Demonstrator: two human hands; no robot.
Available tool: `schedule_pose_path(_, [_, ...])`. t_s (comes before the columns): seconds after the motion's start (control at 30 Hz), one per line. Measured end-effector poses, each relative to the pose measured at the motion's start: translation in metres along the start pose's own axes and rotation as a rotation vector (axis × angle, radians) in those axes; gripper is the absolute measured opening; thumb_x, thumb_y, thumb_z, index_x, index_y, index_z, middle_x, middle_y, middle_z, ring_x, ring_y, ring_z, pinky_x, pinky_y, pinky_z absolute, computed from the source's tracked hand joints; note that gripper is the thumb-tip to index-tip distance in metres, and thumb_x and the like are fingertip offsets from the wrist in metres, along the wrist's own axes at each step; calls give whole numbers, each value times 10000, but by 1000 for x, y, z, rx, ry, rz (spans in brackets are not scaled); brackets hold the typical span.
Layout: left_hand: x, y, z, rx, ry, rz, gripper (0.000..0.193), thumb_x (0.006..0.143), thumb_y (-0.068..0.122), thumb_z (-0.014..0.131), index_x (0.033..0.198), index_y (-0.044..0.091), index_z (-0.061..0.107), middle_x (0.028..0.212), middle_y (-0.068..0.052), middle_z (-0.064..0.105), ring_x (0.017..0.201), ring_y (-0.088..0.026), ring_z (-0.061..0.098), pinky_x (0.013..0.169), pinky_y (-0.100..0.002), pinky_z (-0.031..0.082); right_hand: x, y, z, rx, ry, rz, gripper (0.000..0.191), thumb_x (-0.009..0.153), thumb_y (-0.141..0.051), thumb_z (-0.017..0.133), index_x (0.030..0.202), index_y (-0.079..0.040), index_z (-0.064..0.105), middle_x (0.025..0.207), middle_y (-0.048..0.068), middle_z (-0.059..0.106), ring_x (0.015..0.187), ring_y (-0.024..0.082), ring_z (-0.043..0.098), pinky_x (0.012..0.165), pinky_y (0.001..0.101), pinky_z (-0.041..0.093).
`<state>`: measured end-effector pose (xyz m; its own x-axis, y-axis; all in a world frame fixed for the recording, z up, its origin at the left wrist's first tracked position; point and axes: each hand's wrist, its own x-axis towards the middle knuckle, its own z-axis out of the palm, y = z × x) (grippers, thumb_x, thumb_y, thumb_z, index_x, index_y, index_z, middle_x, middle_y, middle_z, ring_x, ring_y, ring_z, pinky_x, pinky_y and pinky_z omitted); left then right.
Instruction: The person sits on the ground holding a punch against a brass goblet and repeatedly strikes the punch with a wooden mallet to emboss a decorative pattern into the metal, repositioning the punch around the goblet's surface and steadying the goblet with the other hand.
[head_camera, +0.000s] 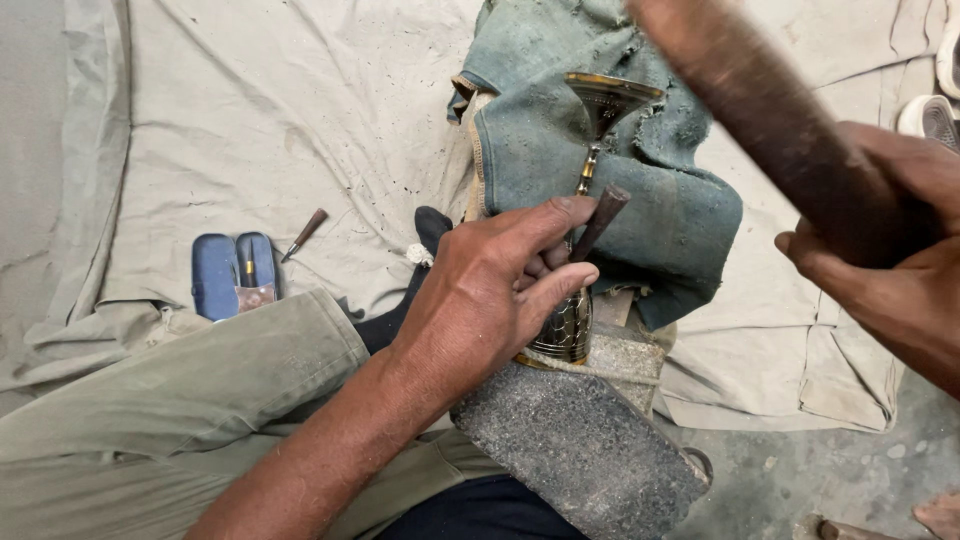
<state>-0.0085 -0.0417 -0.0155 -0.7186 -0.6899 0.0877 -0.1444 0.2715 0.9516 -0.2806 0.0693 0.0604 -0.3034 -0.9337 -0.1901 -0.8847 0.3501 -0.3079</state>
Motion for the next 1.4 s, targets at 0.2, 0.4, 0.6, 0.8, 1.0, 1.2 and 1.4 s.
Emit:
schedule_pose_path(0.2, [1,-2,0,-18,-14,-5,486,909,154,801,1354,88,620,964,-92,747,815,-149,762,680,-284,665,2,31,11,33,-25,138,266,931,-71,802,1123,1,632,812,131,638,644,225,708,653,373,624])
schedule_pose_path(0.4, [1,0,-1,11,20,87,474,897,149,830,1323,68,640,1037,-117,766,858,-163,771,709,-311,645,3,41,6,27,-104,-29,519,847,-69,779,1346,-61,634,908,120,726,759,196,748,739,352,637])
schedule_pose_path(0.6, [1,-1,-2,-24,-5,24,482,882,144,826,1322,52,649,1014,-106,769,811,-151,772,671,-292,647,-1,55,9,-19,-171,-20,587,848,-92,759,1422,-95,637,996,107,747,842,183,756,818,348,643])
schedule_pose_path(0.8, [-2,-6,0,-17,9,49,508,879,155,834,1335,41,640,1071,-108,761,819,-142,762,690,-270,654,-9,87,9,-20,-209,-16,658,848,-114,740,1499,-129,641,1084,94,767,924,169,764,897,345,649])
schedule_pose_path(1.0, [-5,-8,2,-32,8,28,500,891,159,834,1341,50,646,1024,-102,756,810,-132,751,677,-261,659,-1,73,13,-39,-238,50,597,887,-147,724,1478,-98,658,1104,109,769,948,186,742,895,358,647])
schedule_pose_path(1.2, [-12,-3,3,-38,65,-1,481,900,160,832,1334,68,646,1023,-89,757,801,-114,745,666,-262,644,-2,80,12,-81,-185,-116,614,869,-145,735,1477,-118,654,1069,100,763,838,159,774,805,328,645])
schedule_pose_path(1.4, [-17,3,4,-48,120,-27,443,900,129,834,1297,46,656,962,-86,729,768,-115,732,654,-254,629,-7,107,26,-54,-229,-42,485,912,-124,715,1391,-57,669,1039,144,739,837,210,745,779,375,611])
